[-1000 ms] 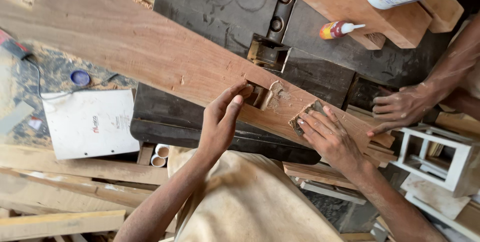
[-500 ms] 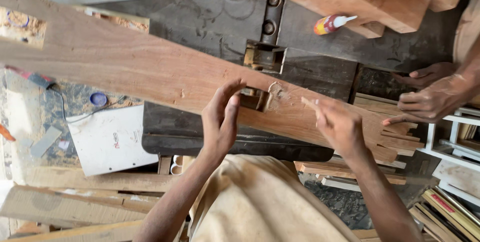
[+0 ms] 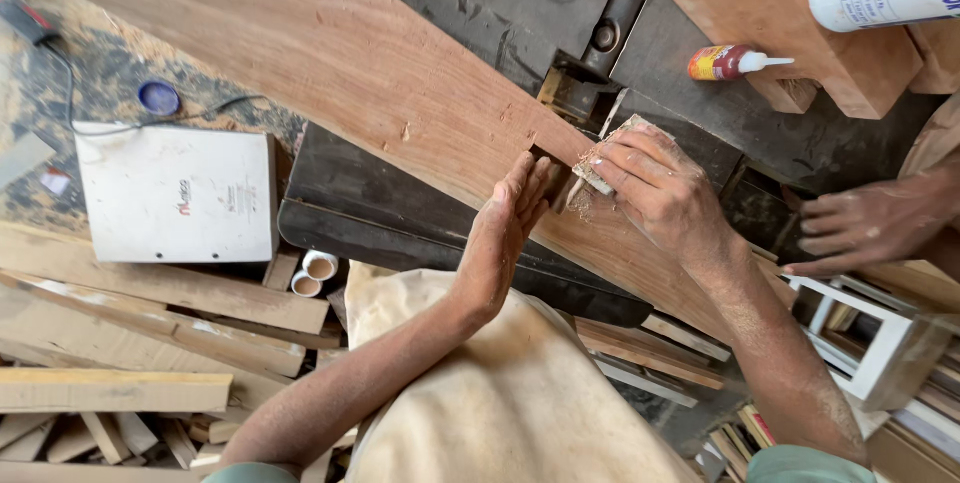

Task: The person sands a long wooden plank with a rectangular cutout using a sanding block. They smooth the surface and edges of the plank, flipping it over to sand different sides. The person also briefly handles a small piece of wood and a sanding tool.

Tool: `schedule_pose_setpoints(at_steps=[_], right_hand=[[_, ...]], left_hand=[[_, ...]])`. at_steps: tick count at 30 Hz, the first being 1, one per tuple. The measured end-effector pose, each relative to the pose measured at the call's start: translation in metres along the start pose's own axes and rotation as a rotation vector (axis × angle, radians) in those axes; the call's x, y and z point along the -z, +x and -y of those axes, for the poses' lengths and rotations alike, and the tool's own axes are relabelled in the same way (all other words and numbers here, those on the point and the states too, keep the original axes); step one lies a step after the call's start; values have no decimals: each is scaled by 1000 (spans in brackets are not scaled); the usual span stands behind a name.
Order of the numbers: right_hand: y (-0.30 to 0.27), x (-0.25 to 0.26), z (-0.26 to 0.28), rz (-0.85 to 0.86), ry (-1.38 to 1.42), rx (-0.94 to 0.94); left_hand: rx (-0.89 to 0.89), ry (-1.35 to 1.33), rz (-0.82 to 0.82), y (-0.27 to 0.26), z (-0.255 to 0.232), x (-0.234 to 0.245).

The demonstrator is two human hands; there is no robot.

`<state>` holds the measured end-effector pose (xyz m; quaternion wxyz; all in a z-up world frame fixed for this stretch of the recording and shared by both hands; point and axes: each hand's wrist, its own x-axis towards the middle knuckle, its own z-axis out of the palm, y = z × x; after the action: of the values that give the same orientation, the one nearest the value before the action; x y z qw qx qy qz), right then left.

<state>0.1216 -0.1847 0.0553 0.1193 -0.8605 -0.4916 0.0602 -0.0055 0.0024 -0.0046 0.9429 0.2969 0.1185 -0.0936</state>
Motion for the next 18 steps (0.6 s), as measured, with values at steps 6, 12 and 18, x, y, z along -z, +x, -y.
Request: schedule_pose_setpoints(at_steps=[6, 12, 18], right_hand=[[-1, -5, -4, 9, 9, 39], [-3, -3, -7, 91, -21, 143], [-9, -4, -14, 119, 72, 122]], left_hand=[[35, 46, -36, 5, 6, 2], [-53, 56, -104, 4, 6, 4], [-60, 51, -115, 6, 4, 2]])
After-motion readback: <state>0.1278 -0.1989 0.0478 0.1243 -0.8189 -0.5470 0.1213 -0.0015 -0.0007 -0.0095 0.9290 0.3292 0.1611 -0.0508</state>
